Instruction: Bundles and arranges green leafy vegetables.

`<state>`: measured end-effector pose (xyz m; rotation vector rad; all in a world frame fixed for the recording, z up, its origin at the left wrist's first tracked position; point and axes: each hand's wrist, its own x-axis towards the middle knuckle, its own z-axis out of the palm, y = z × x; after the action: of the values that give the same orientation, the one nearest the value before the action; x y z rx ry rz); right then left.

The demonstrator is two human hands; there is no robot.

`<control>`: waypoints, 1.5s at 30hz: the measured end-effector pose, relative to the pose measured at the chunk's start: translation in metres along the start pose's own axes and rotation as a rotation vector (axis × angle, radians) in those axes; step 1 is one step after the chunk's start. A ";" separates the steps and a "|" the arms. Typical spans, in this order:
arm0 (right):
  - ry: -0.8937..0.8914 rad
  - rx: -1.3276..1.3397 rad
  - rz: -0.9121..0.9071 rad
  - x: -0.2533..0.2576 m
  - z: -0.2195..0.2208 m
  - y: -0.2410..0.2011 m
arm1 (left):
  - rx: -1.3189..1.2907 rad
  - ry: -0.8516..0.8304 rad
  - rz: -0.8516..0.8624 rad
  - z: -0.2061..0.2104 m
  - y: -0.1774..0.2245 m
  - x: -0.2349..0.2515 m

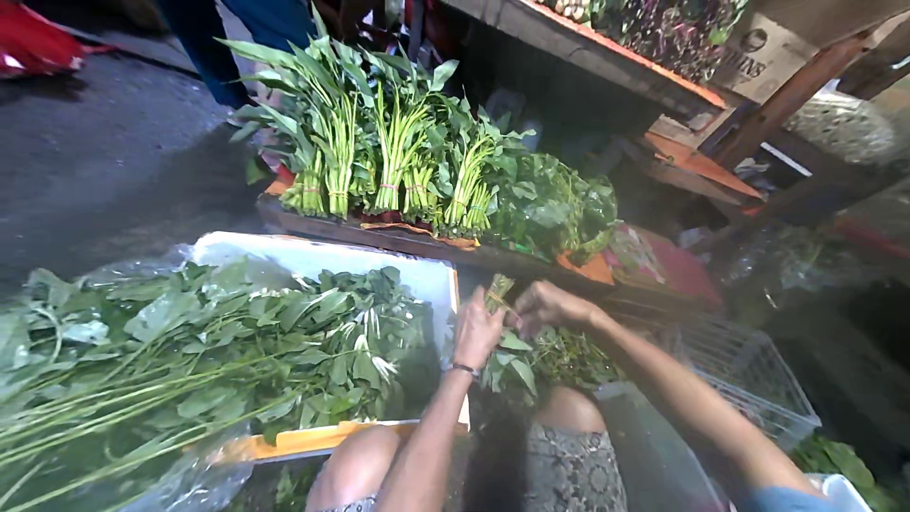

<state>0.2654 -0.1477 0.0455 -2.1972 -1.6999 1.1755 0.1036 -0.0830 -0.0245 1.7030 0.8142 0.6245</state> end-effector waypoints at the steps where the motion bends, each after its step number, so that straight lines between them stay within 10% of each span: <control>1: 0.046 -0.018 -0.129 -0.010 0.010 0.000 | -0.030 0.035 -0.011 -0.002 0.000 0.002; 6: 0.381 0.218 -0.948 -0.029 0.069 -0.007 | -0.072 0.095 -0.028 -0.006 0.001 0.003; 9: 0.687 0.440 -1.077 -0.021 0.113 -0.026 | -0.134 0.119 -0.077 0.000 0.002 0.000; 15: 0.981 0.868 -0.423 -0.006 0.124 -0.044 | -0.069 0.248 -0.021 0.018 0.002 -0.008; 22: 0.912 0.265 0.060 -0.033 0.084 -0.016 | 0.374 0.224 0.755 0.070 -0.041 -0.014; 28: 0.861 0.210 0.179 -0.059 0.055 0.065 | 0.484 -0.249 0.489 0.064 -0.043 -0.007; 35: 1.309 0.605 0.220 -0.239 0.002 0.120 | 0.435 -0.019 0.475 -0.010 -0.054 0.014; 42: 1.728 1.045 0.120 -0.405 0.152 0.163 | 0.403 0.011 0.438 -0.018 -0.034 0.006; 45: 1.631 1.211 0.506 -0.393 0.233 0.169 | 0.389 0.003 0.320 -0.003 -0.014 -0.010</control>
<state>0.2213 -0.6295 -0.0102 -1.5914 0.2408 -0.0020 0.0922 -0.0861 -0.0373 2.2159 0.7003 0.7162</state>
